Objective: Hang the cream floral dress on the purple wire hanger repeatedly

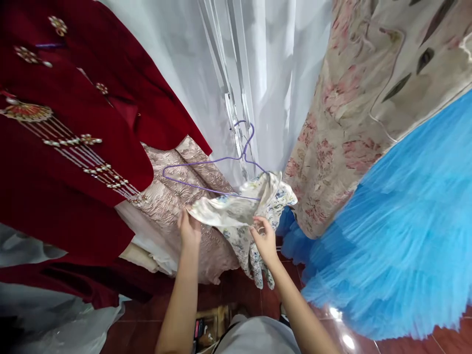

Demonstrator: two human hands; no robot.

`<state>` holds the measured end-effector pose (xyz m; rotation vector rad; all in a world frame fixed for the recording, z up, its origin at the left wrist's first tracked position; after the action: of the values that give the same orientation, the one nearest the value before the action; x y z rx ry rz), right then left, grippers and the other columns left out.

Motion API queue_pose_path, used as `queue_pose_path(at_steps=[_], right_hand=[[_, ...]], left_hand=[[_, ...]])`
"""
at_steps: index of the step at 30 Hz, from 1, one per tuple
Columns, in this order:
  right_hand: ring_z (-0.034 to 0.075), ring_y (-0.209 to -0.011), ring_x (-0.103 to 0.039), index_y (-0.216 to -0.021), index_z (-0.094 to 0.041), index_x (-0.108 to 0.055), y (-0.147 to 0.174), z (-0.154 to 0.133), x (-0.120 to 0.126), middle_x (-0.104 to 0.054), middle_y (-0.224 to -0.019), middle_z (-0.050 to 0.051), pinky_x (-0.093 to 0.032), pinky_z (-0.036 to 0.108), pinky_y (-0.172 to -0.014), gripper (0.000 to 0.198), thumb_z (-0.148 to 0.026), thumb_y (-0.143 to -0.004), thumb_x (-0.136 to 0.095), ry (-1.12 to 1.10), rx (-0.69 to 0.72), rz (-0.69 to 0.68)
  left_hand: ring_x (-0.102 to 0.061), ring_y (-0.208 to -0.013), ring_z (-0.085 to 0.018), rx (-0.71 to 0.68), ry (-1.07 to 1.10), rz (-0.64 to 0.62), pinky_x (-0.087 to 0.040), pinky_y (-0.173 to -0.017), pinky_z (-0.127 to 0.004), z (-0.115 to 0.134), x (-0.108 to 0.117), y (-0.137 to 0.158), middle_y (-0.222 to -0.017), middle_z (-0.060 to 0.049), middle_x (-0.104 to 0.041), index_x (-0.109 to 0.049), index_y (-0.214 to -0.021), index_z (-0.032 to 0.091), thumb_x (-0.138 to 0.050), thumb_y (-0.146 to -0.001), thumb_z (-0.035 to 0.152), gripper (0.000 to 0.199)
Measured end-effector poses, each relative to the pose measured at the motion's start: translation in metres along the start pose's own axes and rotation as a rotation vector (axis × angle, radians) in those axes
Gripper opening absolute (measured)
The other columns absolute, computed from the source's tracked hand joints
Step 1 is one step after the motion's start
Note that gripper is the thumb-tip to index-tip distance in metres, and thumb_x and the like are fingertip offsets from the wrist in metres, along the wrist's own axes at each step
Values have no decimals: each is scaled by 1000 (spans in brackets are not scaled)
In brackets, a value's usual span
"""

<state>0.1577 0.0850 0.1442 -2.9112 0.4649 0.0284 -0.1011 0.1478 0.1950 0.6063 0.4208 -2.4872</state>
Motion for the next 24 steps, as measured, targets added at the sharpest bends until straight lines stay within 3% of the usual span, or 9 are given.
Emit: queue_pose_path(at_steps=[1, 3, 6, 8, 11, 15, 17, 21, 24], right_hand=[[22, -88, -63, -109, -21, -68, 0, -4, 2, -70, -106, 8, -51, 35, -80, 37, -42, -79, -72, 18, 37, -24], [25, -101, -62, -112, -23, -69, 2, -13, 0, -69, -117, 8, -49, 38, -93, 38, -43, -80, -73, -5, 50, -216], [24, -96, -63, -94, -22, -71, 11, -24, -7, -71, -95, 5, -50, 37, -91, 33, -54, -85, -69, -129, -84, -545], [21, -81, -60, -81, -21, -68, 16, -25, -4, -67, -79, 2, -51, 33, -79, 39, -60, -83, -70, -184, -193, -571], [14, -62, -51, -71, -18, -65, 24, -20, 5, -59, -64, -2, -45, 27, -63, 42, -58, -77, -76, -241, -333, -576], [15, -60, -56, -76, -16, -71, 32, -22, 29, -66, -67, 1, -47, 27, -63, 35, -49, -70, -82, -353, -470, -510], [16, -61, -59, -77, -17, -74, 33, -30, 52, -69, -68, 3, -49, 27, -62, 33, -47, -67, -82, -376, -515, -469], [16, -52, -57, -66, -16, -73, 25, -55, 108, -67, -61, 4, -47, 26, -53, 29, -44, -63, -82, -328, -414, -530], [14, -44, -52, -58, -15, -71, 5, -72, 141, -62, -52, 3, -41, 23, -44, 33, -44, -66, -82, -224, -275, -597]], left_hand=[[-58, -64, -14, -1, -49, -77, -46, -60, -24, -4, -5, 16, -71, 0, -62, -64, -81, 20, -75, -80, 58, 40], [-56, -61, -14, -7, -198, -314, -46, -59, -25, -8, -23, 51, -67, 0, -61, -68, -83, 21, -69, -85, 58, 37], [-60, -69, -18, -38, -431, -740, -50, -70, -29, -10, -57, 98, -73, -4, -66, -74, -86, 23, -63, -92, 47, 27], [-62, -79, -21, -64, -501, -918, -50, -81, -32, -11, -74, 116, -81, -6, -68, -76, -87, 24, -61, -94, 42, 24], [-63, -93, -24, -5, -454, -998, -49, -91, -34, -19, -83, 125, -93, -8, -67, -75, -88, 24, -61, -93, 46, 27], [-61, -104, -27, 381, -303, -1117, -47, -98, -36, -55, -62, 140, -106, -11, -67, -73, -106, 23, -54, -89, 72, 55], [-61, -100, -26, 543, -358, -1144, -47, -95, -36, -72, -42, 150, -102, -10, -67, -73, -102, 23, -60, -80, 79, 62], [-52, -74, -19, 546, -517, -1284, -45, -76, -31, -75, -19, 160, -71, -2, -55, -66, -72, 17, -67, -74, 79, 62], [-44, -67, -15, 466, -551, -1338, -38, -67, -27, -55, -22, 157, -66, 0, -49, -63, -68, 14, -66, -77, 75, 61]])
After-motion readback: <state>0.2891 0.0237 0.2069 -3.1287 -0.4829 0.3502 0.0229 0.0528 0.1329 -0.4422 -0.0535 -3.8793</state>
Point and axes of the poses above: each hand's wrist, its own y-axis away from the middle knuckle, its own x-axis out of the back of the hand, z = x × y, the point moved 4 cm from there along -y, towards the middle knuckle
